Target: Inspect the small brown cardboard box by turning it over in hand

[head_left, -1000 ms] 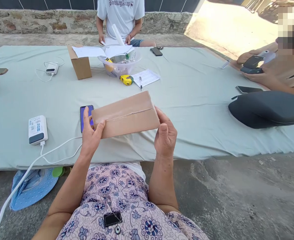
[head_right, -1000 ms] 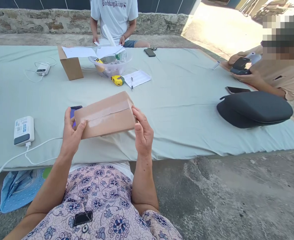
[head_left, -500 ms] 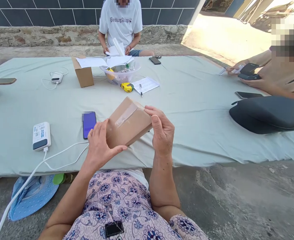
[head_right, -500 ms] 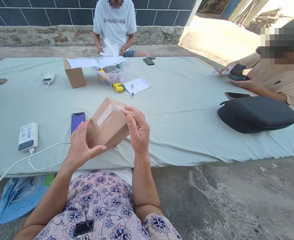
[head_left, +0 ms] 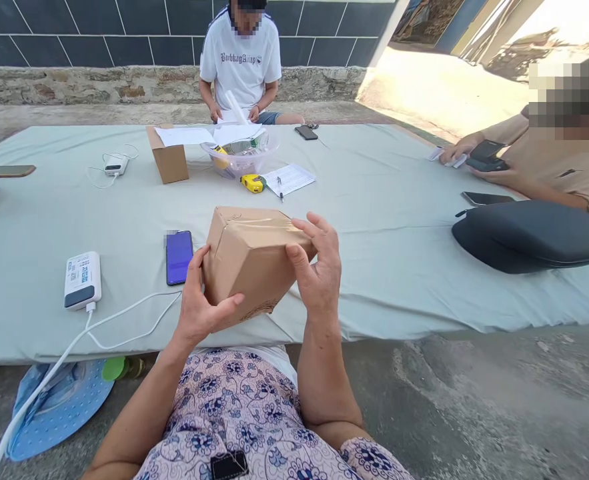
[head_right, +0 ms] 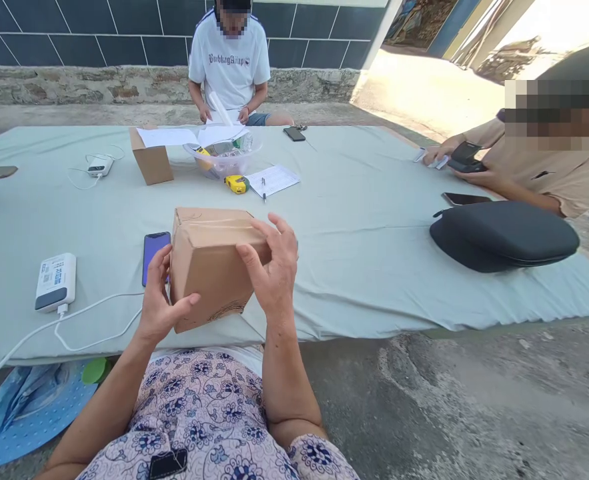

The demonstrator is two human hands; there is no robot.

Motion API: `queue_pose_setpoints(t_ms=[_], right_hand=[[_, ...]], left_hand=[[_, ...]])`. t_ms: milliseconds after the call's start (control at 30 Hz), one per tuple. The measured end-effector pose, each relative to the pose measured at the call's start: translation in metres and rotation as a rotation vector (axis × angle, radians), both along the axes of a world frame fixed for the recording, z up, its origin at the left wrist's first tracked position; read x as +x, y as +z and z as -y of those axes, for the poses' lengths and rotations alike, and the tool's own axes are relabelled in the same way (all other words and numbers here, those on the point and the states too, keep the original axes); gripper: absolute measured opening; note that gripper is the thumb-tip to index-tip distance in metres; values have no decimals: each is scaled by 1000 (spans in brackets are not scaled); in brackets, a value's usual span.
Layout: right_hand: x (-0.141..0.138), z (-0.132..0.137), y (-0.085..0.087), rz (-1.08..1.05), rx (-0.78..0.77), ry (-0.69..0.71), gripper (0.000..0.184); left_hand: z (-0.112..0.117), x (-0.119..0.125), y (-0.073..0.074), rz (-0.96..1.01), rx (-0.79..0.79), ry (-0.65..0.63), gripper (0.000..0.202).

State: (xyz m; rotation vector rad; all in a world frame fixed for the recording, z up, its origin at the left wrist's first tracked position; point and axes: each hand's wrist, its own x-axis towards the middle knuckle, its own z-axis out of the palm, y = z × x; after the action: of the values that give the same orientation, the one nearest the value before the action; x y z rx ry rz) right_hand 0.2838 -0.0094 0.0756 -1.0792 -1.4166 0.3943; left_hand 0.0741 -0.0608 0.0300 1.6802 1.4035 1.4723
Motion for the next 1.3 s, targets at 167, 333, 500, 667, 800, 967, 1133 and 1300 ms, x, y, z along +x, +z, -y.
queue_pose_setpoints(t_ms=[167,333,500,667,800,967,1133,1300], right_hand=[[7,5,1,-228,-209,188,60],[5,5,2,-434,-243,313,49],[6,4,1,-482,-269,379,42],[7,4,-6,-420,-184,398,42],[9,10,-9,-360,-147,424,60],[16,16,-4,-333,-211,651,90],[20,12,-7,-360,-240,775,88],[17,11,-7,-444,-322,695,73]], left_hand=[[-10,-8,-16,226,-17,-105,103],[-16,-15,-24,406,-25,-221,99],[-20,-23,-32,505,-79,-260,97],[-22,-28,-35,618,-116,-322,91],[-21,-30,-34,645,-151,-362,91],[-18,-36,-37,665,-181,-347,95],[-18,-48,-41,699,-234,-298,105],[-16,-51,-48,756,-286,-295,110]])
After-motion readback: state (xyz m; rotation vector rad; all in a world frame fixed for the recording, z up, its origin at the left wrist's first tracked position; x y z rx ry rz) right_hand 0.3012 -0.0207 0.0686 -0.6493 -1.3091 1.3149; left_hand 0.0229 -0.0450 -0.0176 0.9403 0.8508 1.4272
